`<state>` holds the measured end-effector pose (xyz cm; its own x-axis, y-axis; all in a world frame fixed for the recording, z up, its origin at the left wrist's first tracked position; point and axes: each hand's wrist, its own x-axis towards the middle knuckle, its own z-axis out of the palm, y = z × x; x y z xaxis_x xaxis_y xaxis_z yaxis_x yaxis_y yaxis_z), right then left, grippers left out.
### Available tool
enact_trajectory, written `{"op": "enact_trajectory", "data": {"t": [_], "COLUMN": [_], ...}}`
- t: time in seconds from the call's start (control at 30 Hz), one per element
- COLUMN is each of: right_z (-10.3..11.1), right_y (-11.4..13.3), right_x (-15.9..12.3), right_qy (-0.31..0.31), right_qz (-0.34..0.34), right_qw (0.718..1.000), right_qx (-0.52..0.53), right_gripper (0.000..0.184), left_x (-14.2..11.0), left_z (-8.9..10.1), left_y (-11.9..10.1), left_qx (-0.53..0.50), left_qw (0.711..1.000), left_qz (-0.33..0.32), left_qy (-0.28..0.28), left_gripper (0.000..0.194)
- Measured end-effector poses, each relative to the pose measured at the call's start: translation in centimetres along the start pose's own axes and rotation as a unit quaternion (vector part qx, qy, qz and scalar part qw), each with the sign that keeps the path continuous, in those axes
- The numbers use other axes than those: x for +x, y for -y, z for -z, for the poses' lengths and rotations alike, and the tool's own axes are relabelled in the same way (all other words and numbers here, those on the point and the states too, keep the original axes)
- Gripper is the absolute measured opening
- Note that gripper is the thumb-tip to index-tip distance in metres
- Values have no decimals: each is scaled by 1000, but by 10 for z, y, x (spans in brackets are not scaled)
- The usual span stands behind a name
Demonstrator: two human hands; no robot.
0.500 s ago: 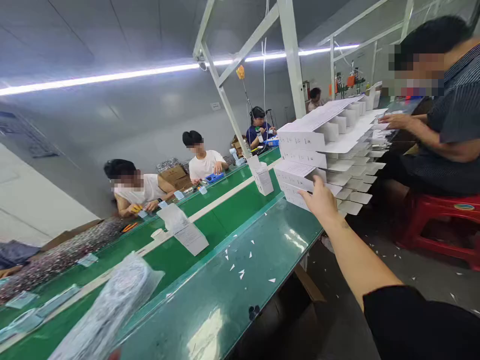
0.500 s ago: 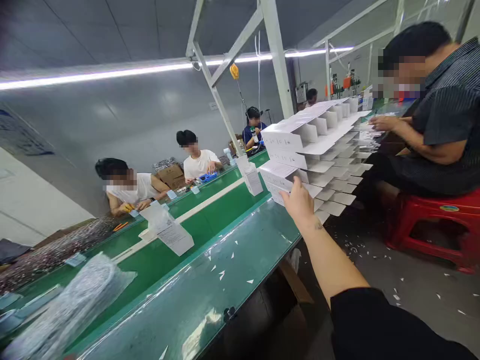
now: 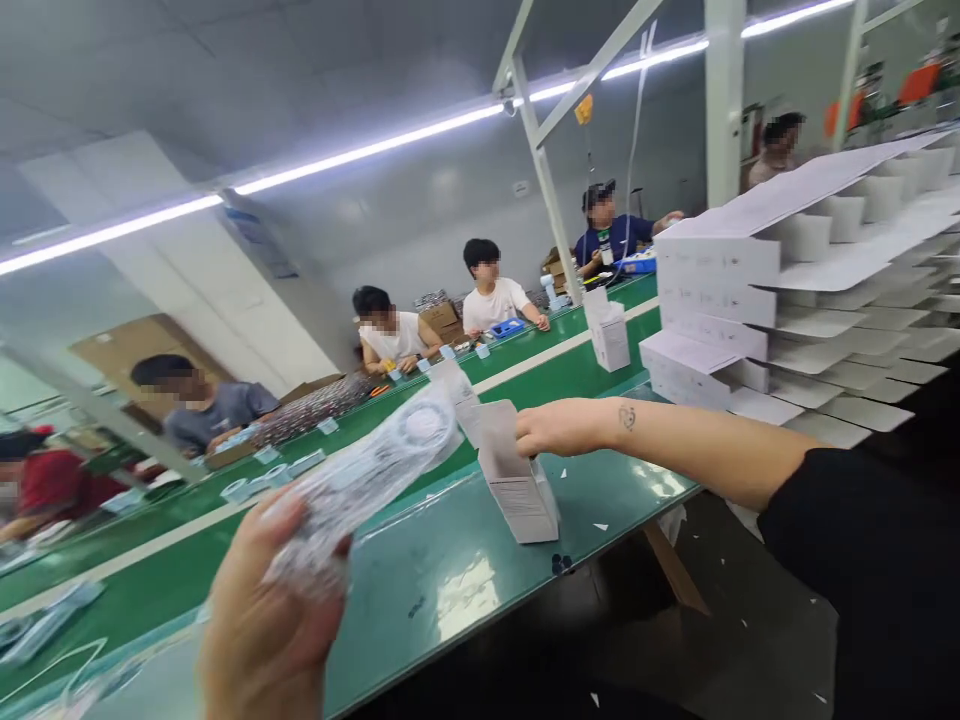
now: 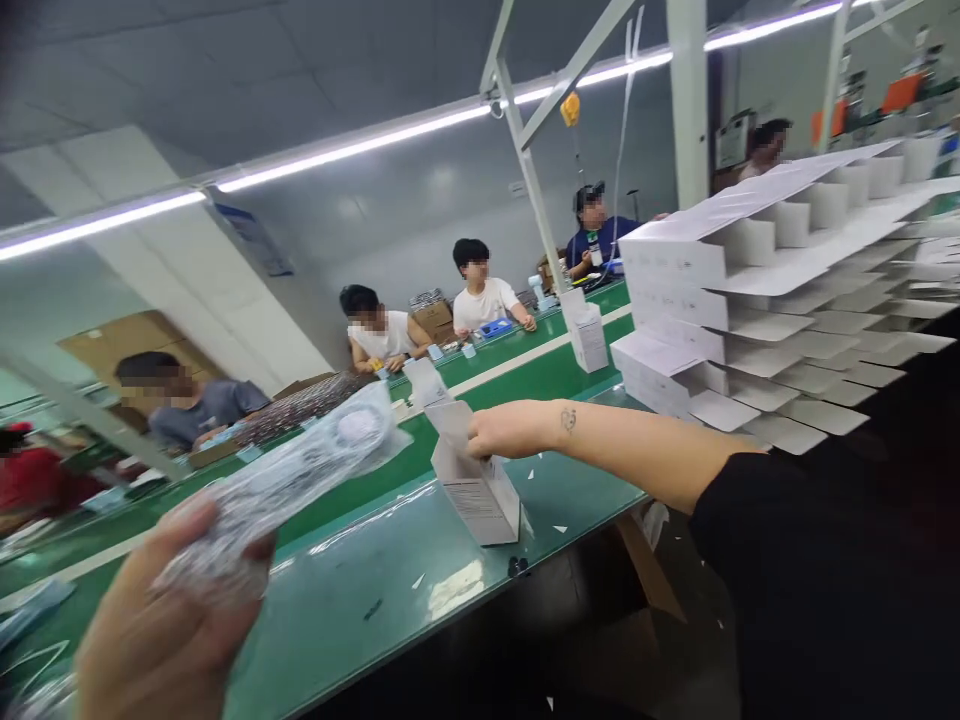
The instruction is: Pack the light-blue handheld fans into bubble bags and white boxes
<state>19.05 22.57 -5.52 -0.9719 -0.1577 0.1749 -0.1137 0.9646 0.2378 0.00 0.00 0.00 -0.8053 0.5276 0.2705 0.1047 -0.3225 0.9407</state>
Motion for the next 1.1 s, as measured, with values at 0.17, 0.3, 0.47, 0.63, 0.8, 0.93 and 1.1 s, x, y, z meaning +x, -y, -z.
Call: {"op": "enact_trajectory", "data": {"t": [0.17, 0.3, 0.47, 0.63, 0.8, 0.93, 1.1], "right_z": [-36, -59, -78, -103, -130, -131, -119], "right_y": [-3, 10, 25, 30, 49, 52, 5], "right_x": [32, 31, 38, 30, 25, 45, 130], "right_qy": [-120, -204, -255, -309, -192, -114, -169], "right_qz": [73, 20, -45, -75, -230, -226, -208], "right_qw": [986, 954, 916, 864, 765, 757, 744], "right_qx": [93, 219, 306, 389, 570, 603, 612], "right_gripper": [5, 44, 52, 69, 120, 74, 63], "left_x": [14, 35, 39, 28, 1, -20, 0], "left_z": [-22, -18, -74, -107, -77, -27, 107], "left_y": [14, 9, 5, 42, 53, 51, 77], "left_qx": [58, 314, 643, 660, 634, 546, 495], "left_qw": [993, 942, 720, 679, 666, 733, 861], "left_qz": [80, 62, -44, -97, -130, -238, -116], "left_qy": [56, 104, 256, 307, 370, 328, -19], "left_gripper": [28, 29, 21, 38, 36, 39, 26]}}
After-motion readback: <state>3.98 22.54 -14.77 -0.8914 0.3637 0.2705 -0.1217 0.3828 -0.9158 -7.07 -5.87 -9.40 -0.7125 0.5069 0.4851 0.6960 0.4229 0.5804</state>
